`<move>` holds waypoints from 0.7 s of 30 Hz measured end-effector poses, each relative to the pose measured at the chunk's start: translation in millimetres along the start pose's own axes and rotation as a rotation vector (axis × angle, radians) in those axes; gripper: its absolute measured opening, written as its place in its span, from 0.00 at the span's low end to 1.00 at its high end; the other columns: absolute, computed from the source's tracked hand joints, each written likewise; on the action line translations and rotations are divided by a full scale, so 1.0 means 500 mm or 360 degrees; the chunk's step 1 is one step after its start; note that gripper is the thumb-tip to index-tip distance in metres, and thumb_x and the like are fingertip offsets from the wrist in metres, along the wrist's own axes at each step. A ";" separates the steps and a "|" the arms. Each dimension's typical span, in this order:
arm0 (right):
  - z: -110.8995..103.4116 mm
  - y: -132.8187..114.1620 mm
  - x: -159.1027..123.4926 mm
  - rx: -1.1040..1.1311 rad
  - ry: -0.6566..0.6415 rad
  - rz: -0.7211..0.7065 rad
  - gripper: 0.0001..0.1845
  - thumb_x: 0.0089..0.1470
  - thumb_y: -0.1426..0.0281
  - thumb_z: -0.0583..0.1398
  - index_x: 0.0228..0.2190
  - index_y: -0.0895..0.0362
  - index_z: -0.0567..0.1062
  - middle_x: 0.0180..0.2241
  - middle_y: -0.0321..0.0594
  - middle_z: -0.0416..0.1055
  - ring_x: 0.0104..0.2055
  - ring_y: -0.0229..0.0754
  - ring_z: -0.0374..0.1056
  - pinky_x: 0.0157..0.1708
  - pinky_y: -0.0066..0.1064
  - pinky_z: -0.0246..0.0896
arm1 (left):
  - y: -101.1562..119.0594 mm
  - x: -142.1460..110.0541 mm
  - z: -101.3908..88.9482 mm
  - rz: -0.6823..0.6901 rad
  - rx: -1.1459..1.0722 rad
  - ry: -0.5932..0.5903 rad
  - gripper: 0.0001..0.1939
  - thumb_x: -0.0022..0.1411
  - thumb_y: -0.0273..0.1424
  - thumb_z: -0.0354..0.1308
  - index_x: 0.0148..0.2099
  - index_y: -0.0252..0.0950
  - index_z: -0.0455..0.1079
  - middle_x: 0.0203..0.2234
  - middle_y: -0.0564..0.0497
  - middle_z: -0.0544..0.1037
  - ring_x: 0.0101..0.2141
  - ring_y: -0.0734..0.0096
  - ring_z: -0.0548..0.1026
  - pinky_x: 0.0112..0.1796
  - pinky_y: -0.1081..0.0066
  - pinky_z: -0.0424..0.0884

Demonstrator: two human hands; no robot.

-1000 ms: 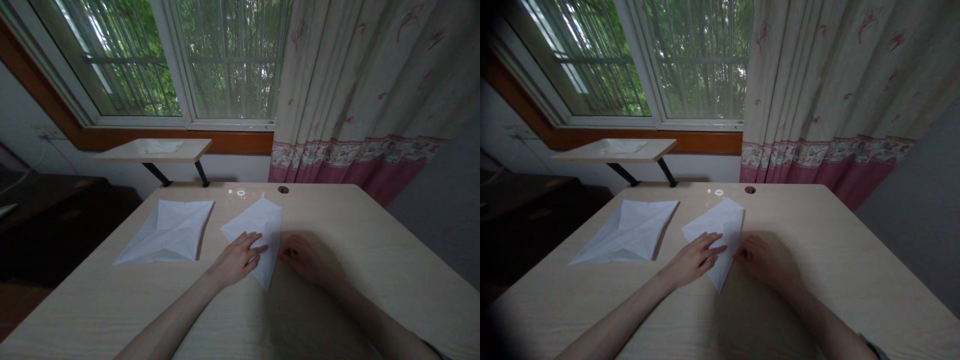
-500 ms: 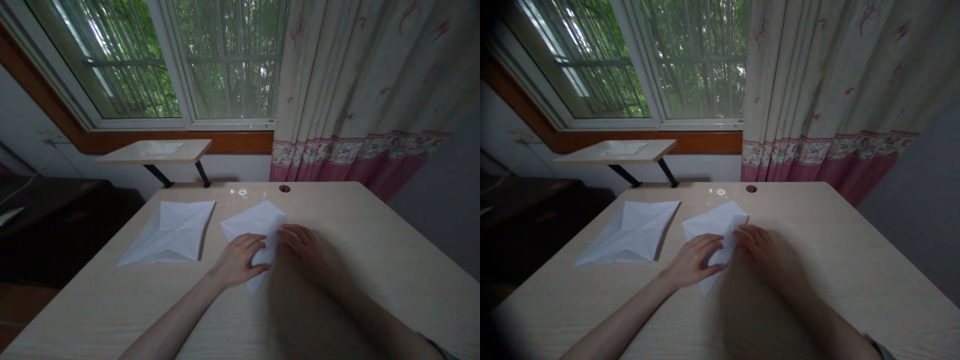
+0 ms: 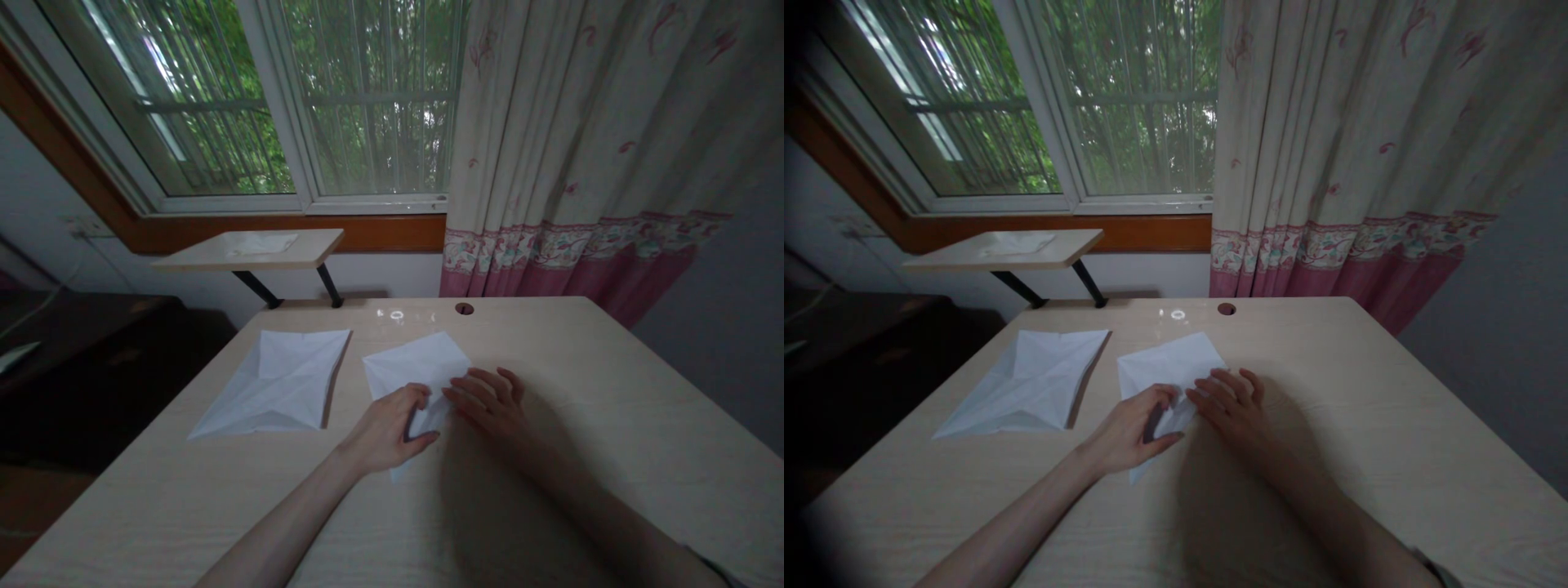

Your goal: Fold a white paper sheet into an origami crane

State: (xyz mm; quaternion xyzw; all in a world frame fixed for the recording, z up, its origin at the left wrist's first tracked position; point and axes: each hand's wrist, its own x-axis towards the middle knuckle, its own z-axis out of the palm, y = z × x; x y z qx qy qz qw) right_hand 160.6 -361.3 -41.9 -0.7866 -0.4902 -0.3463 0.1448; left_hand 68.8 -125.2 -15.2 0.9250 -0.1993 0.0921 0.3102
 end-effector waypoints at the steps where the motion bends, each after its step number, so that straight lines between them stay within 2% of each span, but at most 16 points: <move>1: -0.001 0.002 -0.002 0.0003 0.0011 0.0000 0.19 0.64 0.74 0.56 0.53 0.44 0.71 0.45 0.36 0.76 0.55 0.45 0.63 0.62 0.50 0.40 | 0.001 0.000 -0.002 0.0013 0.0005 -0.0001 0.15 0.63 0.40 0.59 0.46 0.40 0.60 0.50 0.44 0.72 0.49 0.59 0.73 0.48 0.60 0.72; 6: -0.008 0.010 -0.005 -0.0040 -0.0004 -0.0010 0.15 0.62 0.75 0.57 0.45 0.43 0.75 0.40 0.34 0.77 0.49 0.44 0.66 0.60 0.47 0.41 | 0.005 0.000 -0.004 0.0069 0.0049 -0.0015 0.10 0.66 0.38 0.56 0.43 0.39 0.63 0.50 0.44 0.71 0.50 0.61 0.72 0.50 0.61 0.71; 10: -0.012 0.009 0.002 0.0069 0.0035 0.0001 0.09 0.61 0.73 0.60 0.38 0.46 0.77 0.39 0.32 0.78 0.48 0.44 0.67 0.57 0.46 0.41 | 0.004 0.000 -0.003 0.0118 0.0062 0.0007 0.11 0.67 0.39 0.56 0.46 0.38 0.64 0.49 0.44 0.72 0.50 0.61 0.72 0.51 0.62 0.71; 14: -0.019 0.007 0.011 0.0121 0.0039 0.0038 0.08 0.62 0.73 0.59 0.34 0.48 0.77 0.35 0.31 0.79 0.45 0.44 0.68 0.56 0.44 0.42 | 0.003 0.000 -0.007 0.0115 0.0097 -0.0050 0.13 0.67 0.40 0.55 0.48 0.38 0.66 0.46 0.45 0.74 0.48 0.61 0.73 0.50 0.63 0.71; 18: -0.024 0.012 0.015 0.0147 -0.0003 0.0085 0.09 0.63 0.73 0.58 0.34 0.51 0.77 0.33 0.34 0.79 0.42 0.44 0.69 0.53 0.43 0.43 | 0.002 -0.001 -0.018 0.0125 0.0038 -0.0117 0.17 0.69 0.44 0.51 0.51 0.37 0.67 0.47 0.45 0.75 0.49 0.61 0.73 0.50 0.63 0.71; 21: -0.020 0.019 0.013 0.0183 -0.0035 0.0182 0.12 0.62 0.75 0.55 0.34 0.51 0.77 0.33 0.36 0.79 0.40 0.45 0.68 0.50 0.43 0.43 | -0.003 -0.004 -0.025 0.0199 -0.0079 -0.0121 0.27 0.69 0.53 0.43 0.52 0.37 0.67 0.48 0.43 0.76 0.50 0.59 0.74 0.51 0.62 0.70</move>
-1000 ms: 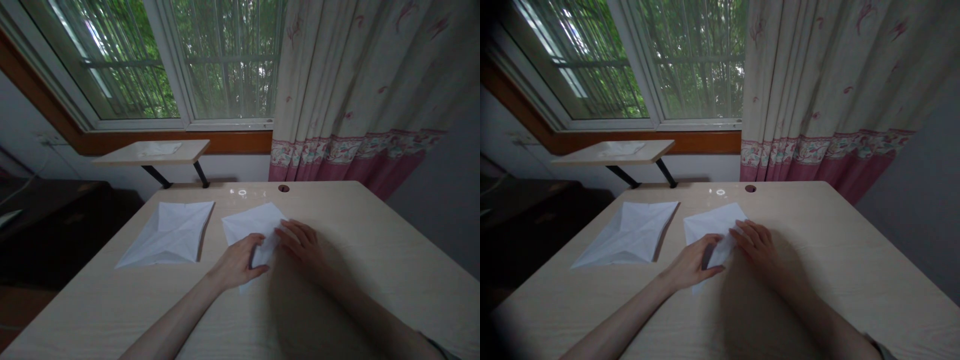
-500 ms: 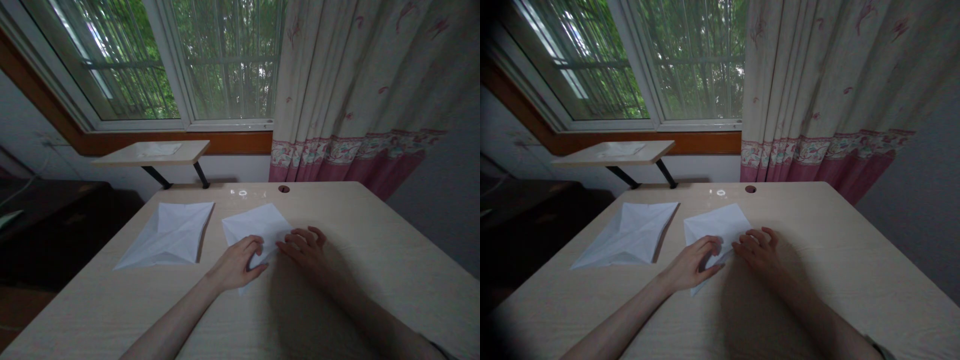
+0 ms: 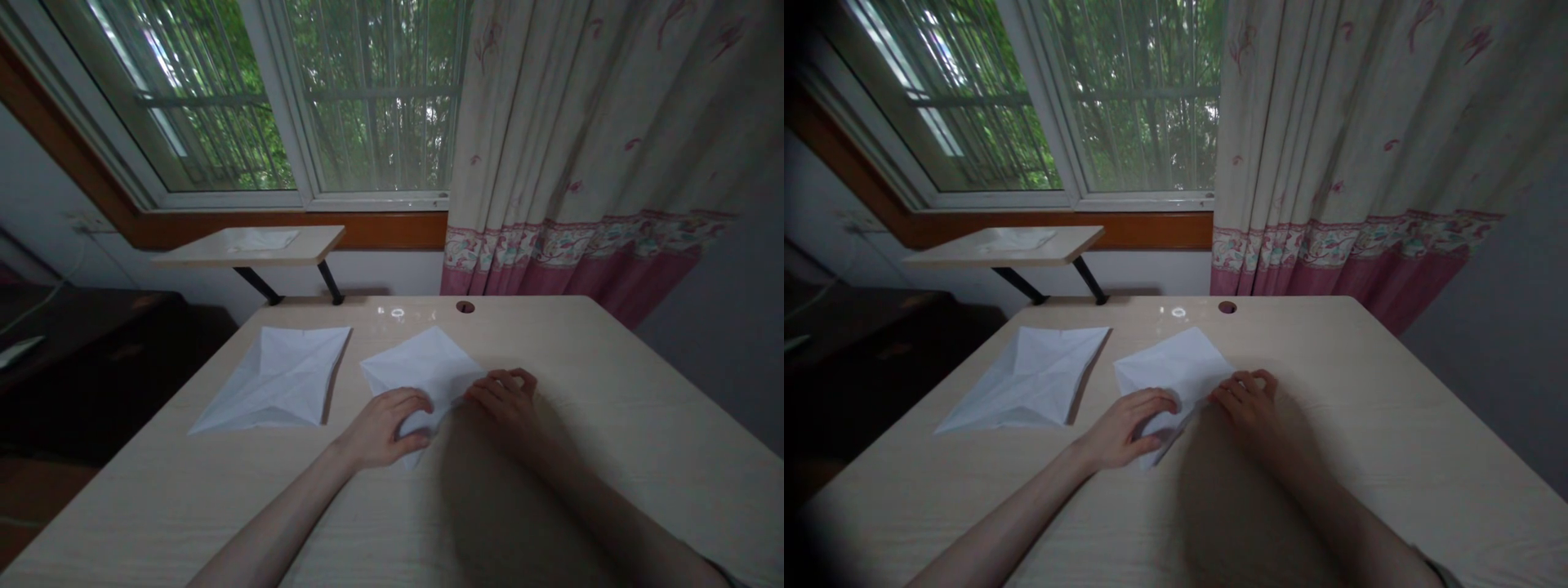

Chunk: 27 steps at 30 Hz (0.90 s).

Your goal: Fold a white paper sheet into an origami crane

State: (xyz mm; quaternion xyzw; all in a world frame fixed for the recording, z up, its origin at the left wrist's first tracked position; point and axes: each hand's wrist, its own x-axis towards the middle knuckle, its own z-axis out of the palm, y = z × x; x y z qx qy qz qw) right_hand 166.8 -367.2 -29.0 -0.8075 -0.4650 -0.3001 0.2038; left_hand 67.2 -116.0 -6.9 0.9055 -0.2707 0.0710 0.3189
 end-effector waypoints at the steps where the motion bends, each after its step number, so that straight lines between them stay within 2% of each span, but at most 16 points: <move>1: 0.002 0.003 0.000 0.0011 -0.0011 0.0051 0.13 0.62 0.76 0.55 0.33 0.52 0.77 0.33 0.37 0.79 0.40 0.45 0.68 0.50 0.42 0.43 | -0.003 -0.002 -0.001 0.0035 -0.0031 0.0020 0.31 0.68 0.56 0.40 0.53 0.37 0.67 0.48 0.43 0.76 0.50 0.59 0.74 0.51 0.61 0.69; 4: 0.011 0.010 -0.001 0.0015 -0.0015 0.0226 0.13 0.62 0.75 0.55 0.31 0.53 0.77 0.33 0.38 0.78 0.38 0.45 0.67 0.48 0.42 0.44 | -0.011 -0.007 0.001 0.0128 -0.0047 0.0132 0.40 0.63 0.63 0.35 0.54 0.37 0.67 0.48 0.42 0.77 0.49 0.57 0.75 0.50 0.60 0.70; 6: 0.017 0.014 0.000 -0.0006 0.0031 0.0301 0.13 0.63 0.73 0.55 0.30 0.54 0.77 0.31 0.37 0.78 0.36 0.45 0.67 0.46 0.41 0.44 | -0.015 -0.010 0.005 0.0172 0.0020 0.0219 0.41 0.60 0.65 0.42 0.54 0.36 0.68 0.46 0.41 0.79 0.47 0.56 0.76 0.48 0.60 0.71; 8: 0.023 0.017 0.000 -0.0032 0.0066 0.0341 0.13 0.64 0.72 0.55 0.29 0.54 0.76 0.30 0.37 0.78 0.36 0.45 0.67 0.45 0.41 0.43 | -0.017 -0.011 0.010 0.0185 0.0134 0.0317 0.36 0.59 0.61 0.52 0.54 0.35 0.68 0.43 0.42 0.80 0.45 0.57 0.77 0.47 0.60 0.72; 10: 0.028 0.019 -0.001 -0.0046 0.0063 0.0362 0.15 0.65 0.71 0.54 0.29 0.54 0.76 0.30 0.37 0.78 0.36 0.44 0.67 0.45 0.41 0.43 | -0.016 -0.010 0.015 0.0180 0.0230 0.0420 0.26 0.63 0.51 0.56 0.52 0.35 0.68 0.40 0.44 0.80 0.42 0.59 0.78 0.44 0.62 0.73; 12: 0.031 0.021 -0.002 -0.0042 0.0017 0.0382 0.16 0.67 0.70 0.52 0.29 0.54 0.75 0.31 0.37 0.78 0.36 0.44 0.67 0.45 0.41 0.43 | -0.015 -0.007 0.018 0.0177 0.0261 0.0500 0.16 0.67 0.42 0.55 0.49 0.36 0.69 0.37 0.45 0.80 0.38 0.63 0.78 0.41 0.65 0.74; 14: 0.034 0.022 -0.004 -0.0035 -0.0036 0.0401 0.19 0.68 0.69 0.50 0.29 0.54 0.75 0.31 0.37 0.78 0.36 0.44 0.67 0.46 0.42 0.42 | -0.014 -0.003 0.019 0.0192 0.0248 0.0560 0.12 0.68 0.38 0.53 0.46 0.35 0.70 0.33 0.47 0.80 0.35 0.66 0.78 0.37 0.67 0.73; 18: 0.036 0.023 -0.007 -0.0021 -0.0113 0.0380 0.21 0.69 0.67 0.47 0.30 0.54 0.75 0.31 0.37 0.77 0.38 0.45 0.68 0.47 0.43 0.41 | -0.014 0.002 0.016 0.0203 0.0255 0.0644 0.13 0.68 0.39 0.54 0.44 0.34 0.71 0.31 0.47 0.79 0.32 0.66 0.76 0.34 0.68 0.71; 22: 0.038 0.025 -0.007 -0.0018 -0.0123 0.0373 0.21 0.69 0.67 0.48 0.29 0.54 0.75 0.31 0.37 0.78 0.37 0.45 0.69 0.46 0.42 0.42 | -0.015 0.002 0.014 0.0182 0.0240 0.0635 0.14 0.69 0.40 0.53 0.45 0.34 0.71 0.31 0.47 0.79 0.32 0.65 0.76 0.34 0.68 0.71; 27: 0.044 0.030 -0.010 0.0016 -0.0180 0.0416 0.19 0.68 0.68 0.49 0.28 0.55 0.74 0.31 0.37 0.77 0.38 0.45 0.70 0.47 0.42 0.42 | -0.020 0.002 0.021 -0.0009 0.0254 0.0734 0.17 0.73 0.39 0.47 0.42 0.34 0.72 0.30 0.47 0.79 0.31 0.67 0.76 0.34 0.71 0.70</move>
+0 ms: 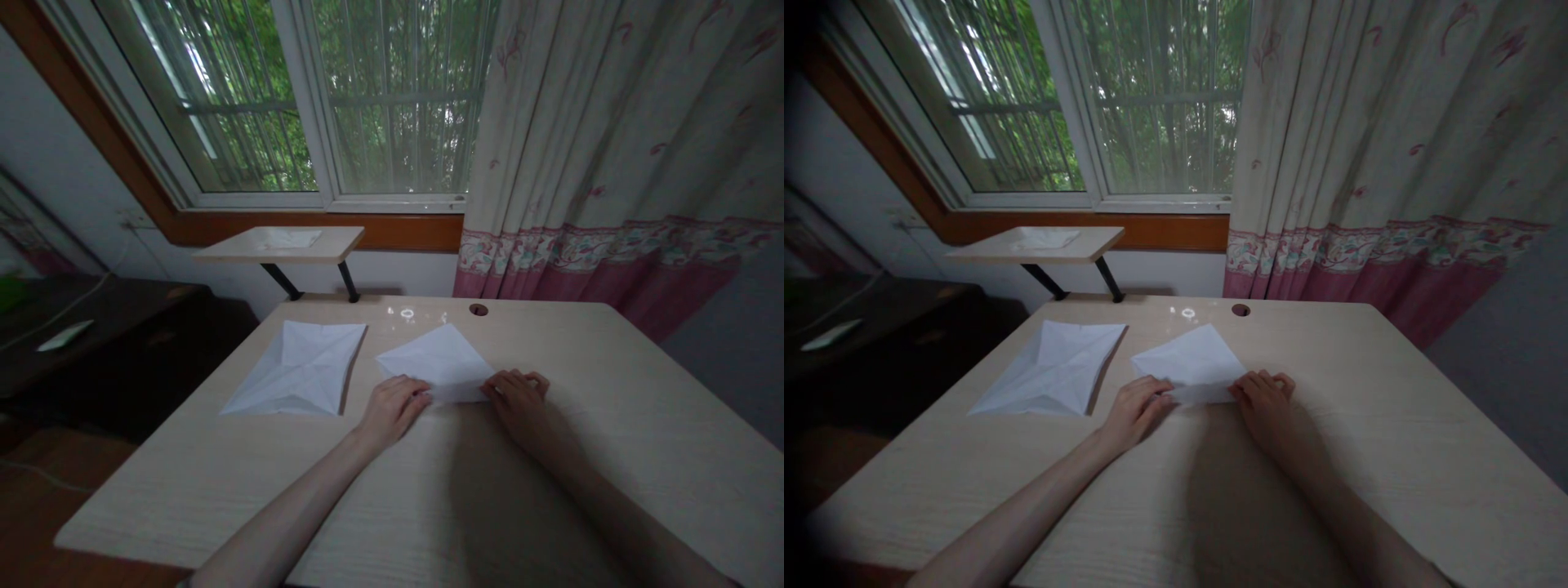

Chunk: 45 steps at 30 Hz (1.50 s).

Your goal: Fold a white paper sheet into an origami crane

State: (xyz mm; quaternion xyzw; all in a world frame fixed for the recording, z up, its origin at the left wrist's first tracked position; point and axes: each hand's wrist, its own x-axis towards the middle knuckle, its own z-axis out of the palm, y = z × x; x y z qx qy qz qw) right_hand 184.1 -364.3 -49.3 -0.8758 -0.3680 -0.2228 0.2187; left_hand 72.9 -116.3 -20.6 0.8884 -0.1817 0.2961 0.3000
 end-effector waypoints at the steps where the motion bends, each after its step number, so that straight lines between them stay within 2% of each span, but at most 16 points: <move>1: 0.002 0.001 0.000 0.0011 -0.0015 0.0010 0.19 0.68 0.68 0.49 0.28 0.55 0.74 0.31 0.37 0.77 0.38 0.45 0.70 0.47 0.43 0.42 | -0.002 -0.001 0.003 -0.0069 0.0015 0.0024 0.19 0.73 0.40 0.46 0.40 0.34 0.72 0.28 0.47 0.79 0.30 0.68 0.76 0.33 0.71 0.70; 5: 0.005 0.003 -0.001 0.0040 -0.0087 0.0021 0.21 0.69 0.68 0.47 0.28 0.55 0.73 0.31 0.38 0.77 0.38 0.46 0.70 0.47 0.43 0.42 | -0.009 -0.003 0.012 -0.0310 0.0050 0.0087 0.22 0.74 0.40 0.43 0.34 0.36 0.71 0.24 0.50 0.76 0.26 0.71 0.74 0.29 0.74 0.68; 13: 0.008 -0.003 -0.002 0.0027 -0.0133 -0.0012 0.22 0.69 0.70 0.45 0.28 0.55 0.72 0.30 0.39 0.76 0.36 0.45 0.70 0.47 0.44 0.44 | -0.012 -0.002 0.021 -0.0482 0.0162 0.0179 0.18 0.73 0.37 0.44 0.33 0.37 0.68 0.22 0.55 0.73 0.22 0.73 0.71 0.25 0.76 0.63; 21: 0.016 -0.001 -0.003 0.0037 -0.0182 -0.0106 0.17 0.66 0.74 0.49 0.29 0.54 0.73 0.28 0.37 0.74 0.33 0.44 0.70 0.46 0.41 0.46 | -0.017 -0.010 0.034 -0.0440 0.0345 0.0247 0.20 0.75 0.39 0.40 0.37 0.37 0.68 0.21 0.53 0.74 0.22 0.72 0.72 0.26 0.75 0.63; 28: 0.004 -0.016 -0.001 0.0064 -0.0147 -0.0182 0.18 0.67 0.75 0.48 0.29 0.55 0.72 0.27 0.37 0.73 0.33 0.43 0.69 0.46 0.41 0.46 | -0.033 -0.009 0.031 -0.0401 0.0547 0.0275 0.25 0.75 0.43 0.36 0.37 0.36 0.70 0.23 0.49 0.76 0.24 0.68 0.74 0.29 0.73 0.65; 37: 0.005 -0.016 -0.004 0.0030 -0.0226 -0.0153 0.17 0.67 0.72 0.49 0.30 0.54 0.73 0.29 0.37 0.74 0.34 0.45 0.68 0.47 0.43 0.47 | -0.045 -0.012 0.026 -0.0438 0.0732 0.0169 0.20 0.74 0.40 0.41 0.39 0.38 0.71 0.19 0.51 0.74 0.21 0.68 0.72 0.24 0.74 0.60; 40: 0.008 -0.016 -0.006 0.0025 -0.0254 -0.0170 0.15 0.66 0.71 0.51 0.31 0.53 0.74 0.30 0.38 0.75 0.36 0.46 0.69 0.47 0.43 0.50 | -0.041 -0.009 0.021 -0.0456 0.0724 0.0143 0.16 0.74 0.38 0.43 0.43 0.38 0.70 0.21 0.52 0.75 0.22 0.68 0.74 0.25 0.74 0.62; 42: 0.010 -0.015 -0.006 0.0046 -0.0264 -0.0164 0.15 0.66 0.70 0.52 0.31 0.52 0.75 0.31 0.38 0.76 0.36 0.46 0.69 0.47 0.42 0.52 | -0.036 -0.006 0.018 -0.0479 0.0640 0.0168 0.12 0.73 0.36 0.46 0.48 0.37 0.67 0.27 0.51 0.77 0.25 0.68 0.75 0.28 0.73 0.66; 45: 0.014 -0.013 -0.005 0.0087 -0.0272 -0.0141 0.16 0.66 0.70 0.51 0.31 0.52 0.76 0.31 0.38 0.77 0.35 0.45 0.70 0.46 0.42 0.55 | -0.028 -0.002 0.012 -0.0387 0.0530 0.0343 0.12 0.69 0.33 0.50 0.53 0.36 0.64 0.39 0.46 0.77 0.36 0.65 0.76 0.39 0.67 0.71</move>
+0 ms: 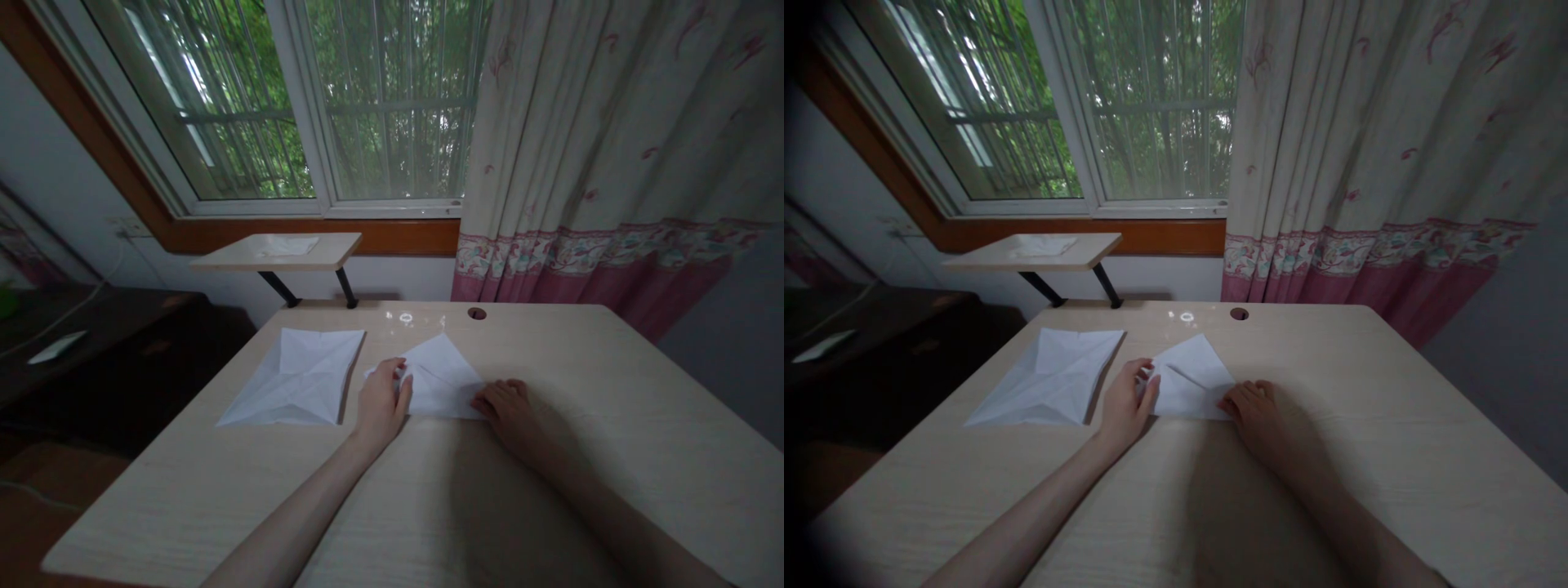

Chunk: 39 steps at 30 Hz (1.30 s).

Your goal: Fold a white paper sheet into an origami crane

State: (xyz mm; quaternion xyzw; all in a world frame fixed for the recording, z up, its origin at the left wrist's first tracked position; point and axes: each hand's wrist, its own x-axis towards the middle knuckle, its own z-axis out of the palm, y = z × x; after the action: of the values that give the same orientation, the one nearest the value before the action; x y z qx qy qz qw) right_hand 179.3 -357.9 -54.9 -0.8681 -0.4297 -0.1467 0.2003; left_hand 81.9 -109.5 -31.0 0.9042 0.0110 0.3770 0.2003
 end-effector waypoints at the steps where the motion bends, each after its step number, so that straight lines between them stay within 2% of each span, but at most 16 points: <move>1: 0.001 0.001 0.000 0.0013 0.0001 0.0005 0.16 0.66 0.69 0.51 0.31 0.52 0.76 0.31 0.38 0.77 0.35 0.45 0.70 0.46 0.42 0.56 | 0.002 0.000 -0.002 0.0061 -0.0003 0.0074 0.13 0.68 0.32 0.51 0.54 0.36 0.64 0.43 0.44 0.75 0.41 0.63 0.75 0.43 0.65 0.71; 4: 0.005 0.002 0.000 0.0042 -0.0004 0.0024 0.15 0.66 0.70 0.51 0.33 0.52 0.77 0.33 0.40 0.78 0.37 0.45 0.71 0.46 0.42 0.58 | 0.008 -0.001 -0.010 0.0303 0.0078 0.0167 0.13 0.66 0.27 0.52 0.52 0.39 0.67 0.49 0.42 0.71 0.49 0.58 0.70 0.49 0.59 0.68; 7: 0.009 0.004 -0.002 0.0051 0.0017 0.0056 0.12 0.65 0.70 0.53 0.37 0.54 0.77 0.36 0.42 0.79 0.39 0.46 0.72 0.47 0.42 0.58 | 0.017 -0.004 -0.017 0.0550 0.0098 0.0119 0.13 0.64 0.25 0.52 0.49 0.40 0.71 0.52 0.42 0.69 0.51 0.56 0.68 0.49 0.58 0.66; 10: 0.011 0.004 -0.002 0.0028 0.0054 0.0081 0.10 0.63 0.71 0.54 0.40 0.54 0.77 0.38 0.43 0.79 0.40 0.46 0.73 0.47 0.42 0.59 | 0.030 -0.003 -0.021 0.0662 0.0075 0.0021 0.10 0.64 0.27 0.53 0.46 0.39 0.72 0.52 0.43 0.70 0.52 0.56 0.67 0.51 0.56 0.63; 15: 0.006 -0.015 -0.004 0.0000 0.0066 0.0068 0.10 0.62 0.72 0.55 0.39 0.52 0.76 0.38 0.41 0.79 0.39 0.45 0.74 0.45 0.40 0.62 | 0.039 0.000 -0.020 0.0678 0.0046 -0.0183 0.14 0.65 0.29 0.53 0.52 0.42 0.71 0.55 0.44 0.69 0.53 0.56 0.66 0.52 0.56 0.62; 22: -0.008 -0.039 -0.010 -0.0075 0.0107 0.0081 0.12 0.62 0.73 0.53 0.39 0.53 0.76 0.37 0.41 0.80 0.38 0.46 0.74 0.43 0.40 0.63 | 0.030 -0.002 -0.010 0.0658 0.0249 -0.0296 0.21 0.66 0.38 0.58 0.60 0.51 0.66 0.59 0.46 0.66 0.55 0.53 0.62 0.53 0.53 0.56; 27: -0.022 -0.042 -0.008 -0.0120 0.0097 0.0131 0.11 0.62 0.72 0.54 0.38 0.53 0.77 0.36 0.41 0.79 0.36 0.46 0.73 0.42 0.40 0.63 | 0.030 -0.006 -0.002 0.0678 0.0333 -0.0318 0.24 0.66 0.32 0.59 0.61 0.55 0.65 0.60 0.45 0.64 0.55 0.52 0.62 0.54 0.51 0.54; 32: -0.021 -0.046 -0.009 -0.0056 0.0093 0.0127 0.11 0.61 0.73 0.54 0.38 0.53 0.77 0.36 0.41 0.79 0.37 0.46 0.73 0.42 0.40 0.63 | 0.025 -0.008 0.003 0.0689 0.0350 -0.0347 0.30 0.65 0.23 0.56 0.65 0.55 0.60 0.60 0.43 0.63 0.54 0.53 0.64 0.51 0.52 0.62; 36: -0.030 -0.053 -0.012 0.0019 0.0113 0.0064 0.12 0.60 0.74 0.53 0.37 0.53 0.77 0.35 0.40 0.79 0.37 0.45 0.72 0.41 0.39 0.63 | 0.018 -0.006 0.006 0.0682 0.0179 -0.0376 0.28 0.67 0.23 0.54 0.65 0.51 0.60 0.57 0.42 0.65 0.53 0.56 0.67 0.49 0.56 0.69; 39: -0.040 -0.058 -0.013 0.0050 0.0136 0.0033 0.12 0.60 0.74 0.53 0.35 0.53 0.77 0.32 0.40 0.78 0.35 0.45 0.72 0.39 0.38 0.63 | 0.018 -0.007 0.009 0.0572 0.0053 -0.0415 0.27 0.68 0.27 0.53 0.67 0.47 0.57 0.53 0.41 0.67 0.50 0.58 0.70 0.47 0.58 0.74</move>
State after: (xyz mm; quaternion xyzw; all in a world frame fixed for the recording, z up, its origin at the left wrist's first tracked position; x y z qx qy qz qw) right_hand 150.4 -355.5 -33.6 -0.8622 -0.4140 -0.1749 0.2336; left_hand 81.3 -119.7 -32.7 0.9359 -0.1701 0.2864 0.1148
